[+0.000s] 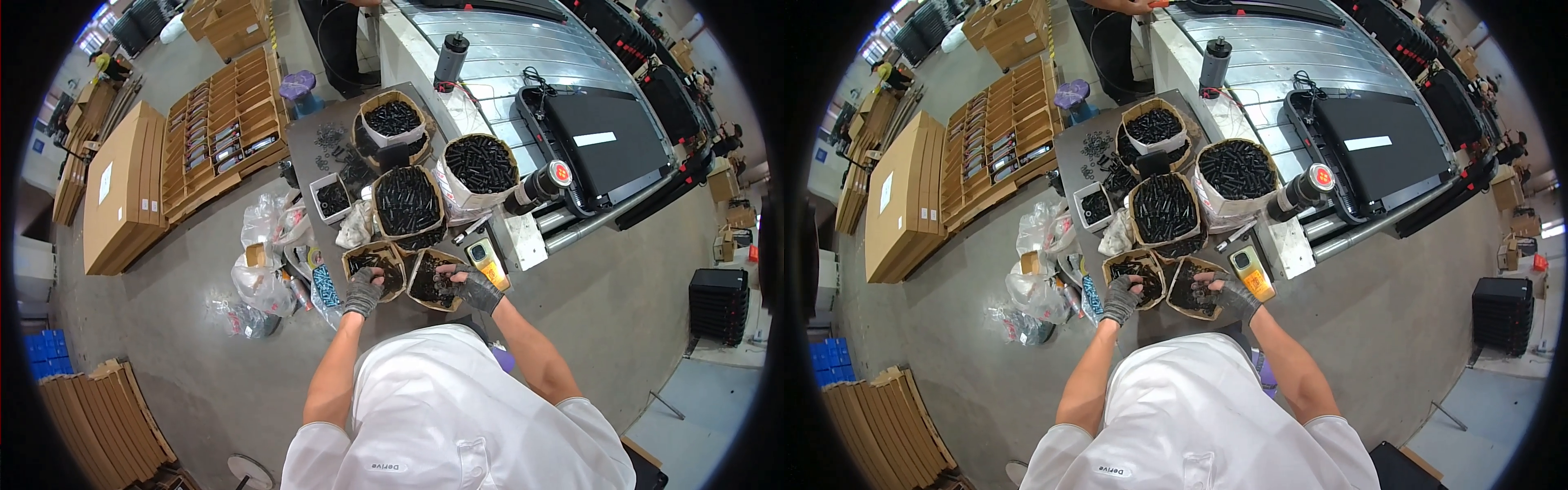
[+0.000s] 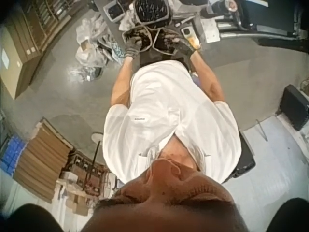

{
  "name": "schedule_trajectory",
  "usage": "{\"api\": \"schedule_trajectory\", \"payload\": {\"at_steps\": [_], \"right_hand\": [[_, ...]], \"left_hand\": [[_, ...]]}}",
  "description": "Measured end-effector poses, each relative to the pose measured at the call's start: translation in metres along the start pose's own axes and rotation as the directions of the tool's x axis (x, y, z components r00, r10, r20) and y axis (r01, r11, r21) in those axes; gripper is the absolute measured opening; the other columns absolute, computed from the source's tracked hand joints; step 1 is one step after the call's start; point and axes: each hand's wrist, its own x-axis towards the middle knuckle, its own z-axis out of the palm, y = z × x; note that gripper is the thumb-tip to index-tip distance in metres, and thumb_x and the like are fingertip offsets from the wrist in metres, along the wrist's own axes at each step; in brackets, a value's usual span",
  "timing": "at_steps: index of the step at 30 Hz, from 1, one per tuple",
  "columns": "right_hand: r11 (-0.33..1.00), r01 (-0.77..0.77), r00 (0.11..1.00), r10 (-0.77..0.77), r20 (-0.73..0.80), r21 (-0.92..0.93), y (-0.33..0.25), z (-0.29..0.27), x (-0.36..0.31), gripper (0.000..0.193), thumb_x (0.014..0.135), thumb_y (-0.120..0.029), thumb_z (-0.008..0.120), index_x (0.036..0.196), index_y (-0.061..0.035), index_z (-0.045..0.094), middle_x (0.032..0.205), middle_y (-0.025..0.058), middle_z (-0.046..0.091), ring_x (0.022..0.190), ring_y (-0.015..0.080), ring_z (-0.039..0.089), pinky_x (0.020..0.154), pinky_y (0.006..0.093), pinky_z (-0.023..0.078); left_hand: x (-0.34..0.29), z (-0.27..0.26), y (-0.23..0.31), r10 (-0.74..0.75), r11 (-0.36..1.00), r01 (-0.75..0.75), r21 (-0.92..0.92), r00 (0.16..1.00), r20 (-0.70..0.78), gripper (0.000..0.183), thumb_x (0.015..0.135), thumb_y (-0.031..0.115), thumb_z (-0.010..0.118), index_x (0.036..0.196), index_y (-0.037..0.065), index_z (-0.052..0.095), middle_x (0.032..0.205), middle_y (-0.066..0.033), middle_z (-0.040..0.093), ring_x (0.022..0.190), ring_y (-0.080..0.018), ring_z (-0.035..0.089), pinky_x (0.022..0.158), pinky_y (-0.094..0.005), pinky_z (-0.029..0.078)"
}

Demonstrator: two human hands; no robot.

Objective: Sorting and organizing small black industrial components from a central pile into various bins on a workbench.

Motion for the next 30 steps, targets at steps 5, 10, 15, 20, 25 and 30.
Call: {"api": "schedule_trajectory", "payload": {"at_steps": [5,10,15,20,25,30], "right_hand": [[0.983,-0.022,0.998,0.032,-0.058,0.180,0.011,0.000,-0.002,0.034,0.088,-0.016,0.056,0.118,-0.0010,0.057,0.108,0.0112,0.062,0.098,0.0207,0.061,0.088,0.0330,0.049],[0.984,0.022,0.989,0.004,-0.149,0.174,0.020,-0.001,-0.001,0.021,0.086,-0.006,0.062,0.107,-0.0031,0.060,0.098,0.0074,0.062,0.086,0.0181,0.061,0.074,0.0292,0.052],[0.989,0.041,0.981,-0.012,-0.193,0.145,0.021,0.010,-0.007,0.022,0.088,-0.008,0.061,0.109,-0.0032,0.060,0.098,0.0073,0.063,0.088,0.0169,0.061,0.077,0.0288,0.052],[0.999,0.038,0.973,-0.030,-0.228,0.033,0.022,0.024,-0.012,0.025,0.089,-0.010,0.061,0.113,-0.0021,0.058,0.099,0.0071,0.063,0.091,0.0157,0.061,0.080,0.0279,0.051],[0.995,0.104,0.965,-0.101,-0.241,0.001,0.021,0.036,-0.015,0.027,0.090,-0.012,0.060,0.115,-0.0014,0.057,0.102,0.0069,0.062,0.094,0.0141,0.059,0.084,0.0255,0.048],[0.976,0.124,0.932,-0.177,-0.317,-0.180,0.024,0.039,-0.014,0.027,0.090,-0.013,0.059,0.114,-0.0016,0.057,0.100,0.0057,0.062,0.091,0.0124,0.058,0.082,0.0253,0.048]], "left_hand": [[-0.011,-0.002,0.000,-0.245,0.848,0.240,-0.473,0.968,0.052,0.020,0.084,0.010,0.065,0.101,0.000,0.065,0.078,-0.0055,0.066,0.062,-0.0109,0.060,0.055,-0.0255,0.048],[-0.019,-0.008,0.020,-0.383,0.667,0.397,-0.631,0.909,0.166,0.023,0.085,0.009,0.064,0.106,-0.002,0.063,0.083,-0.0075,0.067,0.068,-0.0151,0.063,0.062,-0.0263,0.051],[-0.024,-0.006,0.035,-0.315,0.399,0.467,-0.789,0.878,0.361,0.031,0.085,0.004,0.062,0.115,-0.003,0.058,0.101,-0.0118,0.066,0.085,-0.0187,0.064,0.077,-0.0304,0.053],[-0.026,0.006,0.071,-0.275,0.407,0.484,-0.775,0.874,0.401,0.029,0.085,0.004,0.064,0.113,-0.003,0.059,0.099,-0.0108,0.066,0.084,-0.0182,0.064,0.078,-0.0297,0.053],[-0.016,0.023,0.083,-0.231,0.505,0.474,-0.722,0.880,0.416,0.026,0.085,0.003,0.064,0.110,-0.002,0.061,0.092,-0.0084,0.065,0.079,-0.0176,0.065,0.074,-0.0288,0.055],[-0.013,0.034,0.081,-0.224,0.623,0.413,-0.665,0.908,0.354,0.026,0.084,0.005,0.066,0.109,-0.001,0.063,0.089,-0.0059,0.065,0.077,-0.0124,0.061,0.070,-0.0244,0.051]]}}
